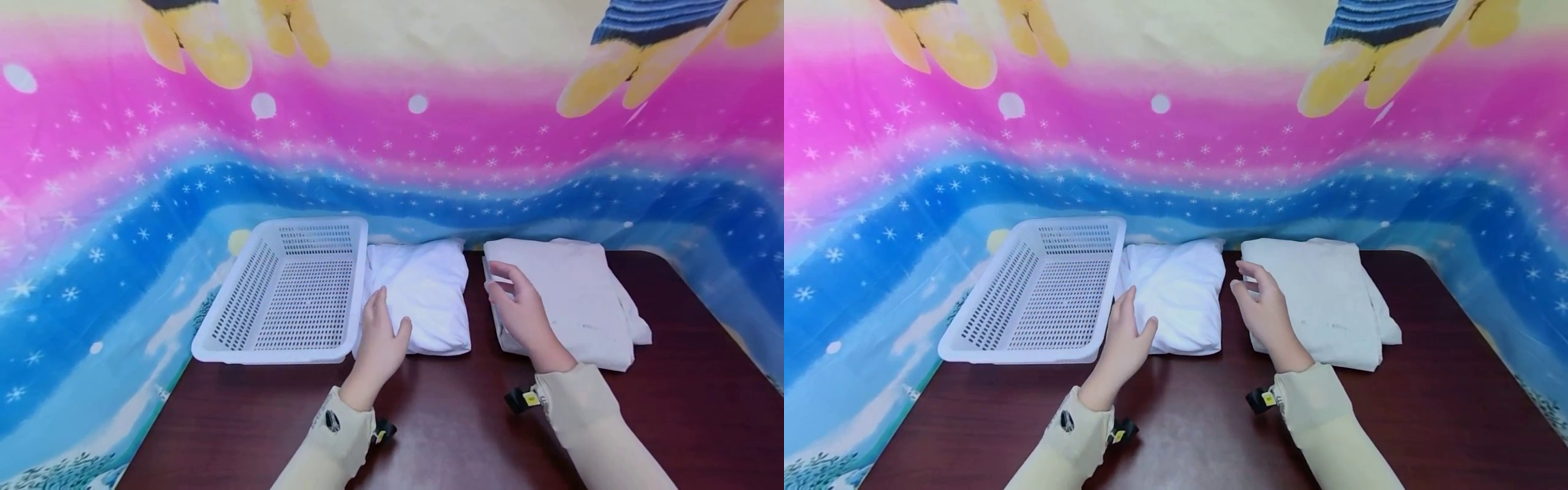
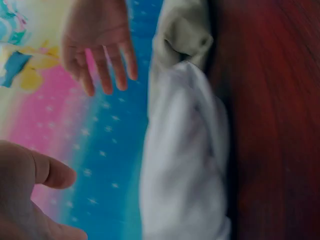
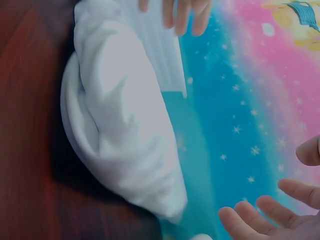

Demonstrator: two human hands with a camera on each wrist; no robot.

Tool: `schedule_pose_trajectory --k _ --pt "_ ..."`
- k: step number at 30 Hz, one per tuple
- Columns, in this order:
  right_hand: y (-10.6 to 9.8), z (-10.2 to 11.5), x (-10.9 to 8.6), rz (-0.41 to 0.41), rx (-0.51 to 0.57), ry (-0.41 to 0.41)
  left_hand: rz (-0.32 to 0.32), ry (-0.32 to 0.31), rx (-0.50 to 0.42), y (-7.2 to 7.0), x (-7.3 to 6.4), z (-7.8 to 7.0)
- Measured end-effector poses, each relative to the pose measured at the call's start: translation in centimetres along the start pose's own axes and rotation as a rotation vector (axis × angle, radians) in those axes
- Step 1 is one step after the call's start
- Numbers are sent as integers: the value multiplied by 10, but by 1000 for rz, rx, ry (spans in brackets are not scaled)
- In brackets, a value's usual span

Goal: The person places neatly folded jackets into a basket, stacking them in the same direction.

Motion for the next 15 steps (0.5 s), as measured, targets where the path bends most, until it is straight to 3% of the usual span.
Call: schedule_pose_trajectory --k 7,15 --pt "29 -9 3 63 200 144 -72 -183 107 6 16 22" --pt "56 -28 13 118 283 337 -62 -336 25 13 33 47"
Point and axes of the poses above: each hand's wrist, its own x-axis towards the middle knuckle, its own y-axis out of the palm, z = x × y, the point moved 5 cm from there along x, towards the middle knuckle, and after that the axes turned 6 degrees about -y, right-handed, at the moved point
